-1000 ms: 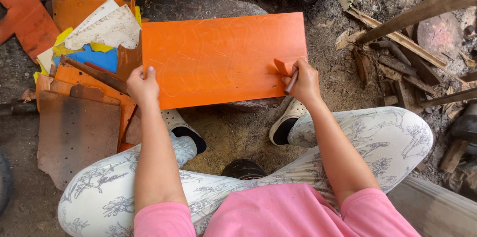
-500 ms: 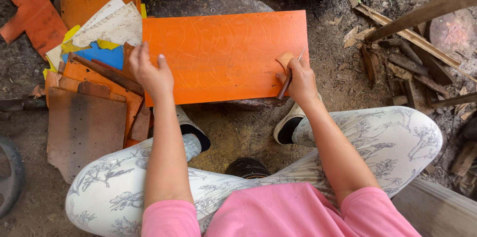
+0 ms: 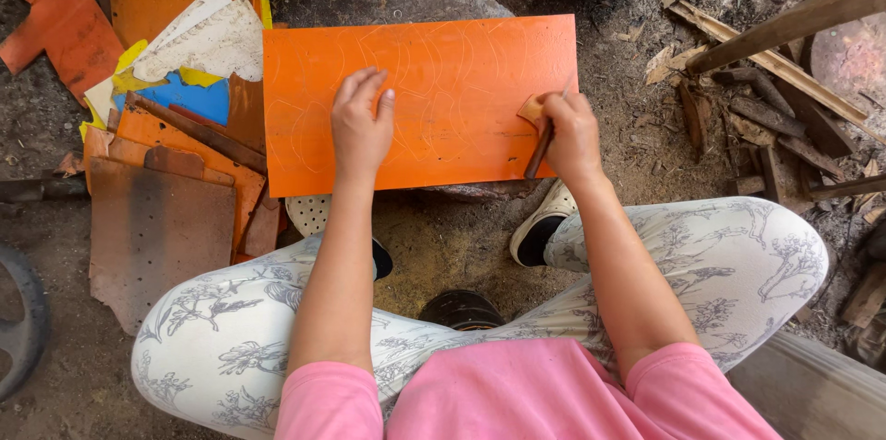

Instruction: The person uses a pointed tool to carve curved lines into an orange rectangular sheet placed on a stone surface. They repeatedly trace and deepen the carved patterns while seated on the ground.

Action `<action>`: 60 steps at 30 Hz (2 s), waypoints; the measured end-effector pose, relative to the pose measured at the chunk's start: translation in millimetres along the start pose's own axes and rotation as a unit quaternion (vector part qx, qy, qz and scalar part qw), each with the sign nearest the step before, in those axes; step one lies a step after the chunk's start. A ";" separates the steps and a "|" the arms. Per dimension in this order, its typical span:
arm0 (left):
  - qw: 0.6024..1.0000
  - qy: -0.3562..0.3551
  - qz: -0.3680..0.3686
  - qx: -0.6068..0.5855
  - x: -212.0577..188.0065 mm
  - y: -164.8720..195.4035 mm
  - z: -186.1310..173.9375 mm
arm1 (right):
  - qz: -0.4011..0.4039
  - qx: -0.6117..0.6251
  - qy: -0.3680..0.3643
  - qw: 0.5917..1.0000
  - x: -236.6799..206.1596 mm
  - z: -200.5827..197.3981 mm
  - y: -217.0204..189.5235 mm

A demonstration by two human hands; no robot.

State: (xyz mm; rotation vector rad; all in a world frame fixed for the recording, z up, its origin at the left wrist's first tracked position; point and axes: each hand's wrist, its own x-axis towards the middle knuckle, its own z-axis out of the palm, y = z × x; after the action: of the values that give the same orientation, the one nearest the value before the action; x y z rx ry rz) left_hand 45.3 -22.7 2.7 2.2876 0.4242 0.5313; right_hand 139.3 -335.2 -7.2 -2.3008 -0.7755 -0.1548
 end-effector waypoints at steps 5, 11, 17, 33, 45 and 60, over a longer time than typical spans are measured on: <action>1.000 0.010 0.011 -0.022 2.1 3.0 2.3 | 0.024 -0.065 -0.048 0.996 6.9 -9.1 -6.7; 1.000 0.021 0.019 -0.011 3.8 1.5 1.9 | -0.081 0.015 -0.043 0.996 6.6 -0.2 -1.2; 1.000 0.003 0.023 -0.011 0.1 5.8 12.9 | 0.087 -0.026 0.031 0.995 -0.5 -1.0 -11.0; 0.996 -0.062 0.069 -0.016 -9.7 23.0 36.4 | -0.037 0.010 -0.037 0.999 -19.6 12.3 -32.7; 0.993 -0.080 0.085 0.003 -10.0 29.8 43.7 | -0.013 0.026 -0.052 0.998 -19.0 7.9 -37.2; 0.980 -0.131 0.134 0.069 -18.3 35.5 64.3 | 0.121 0.140 -0.056 0.981 -8.3 -5.9 -2.0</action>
State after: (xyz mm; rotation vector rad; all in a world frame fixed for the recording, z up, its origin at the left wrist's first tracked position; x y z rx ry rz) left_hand 66.1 -92.7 -17.4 2.5231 0.0223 0.3300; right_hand 131.9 -342.0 -4.2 -2.1245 -0.5268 0.1843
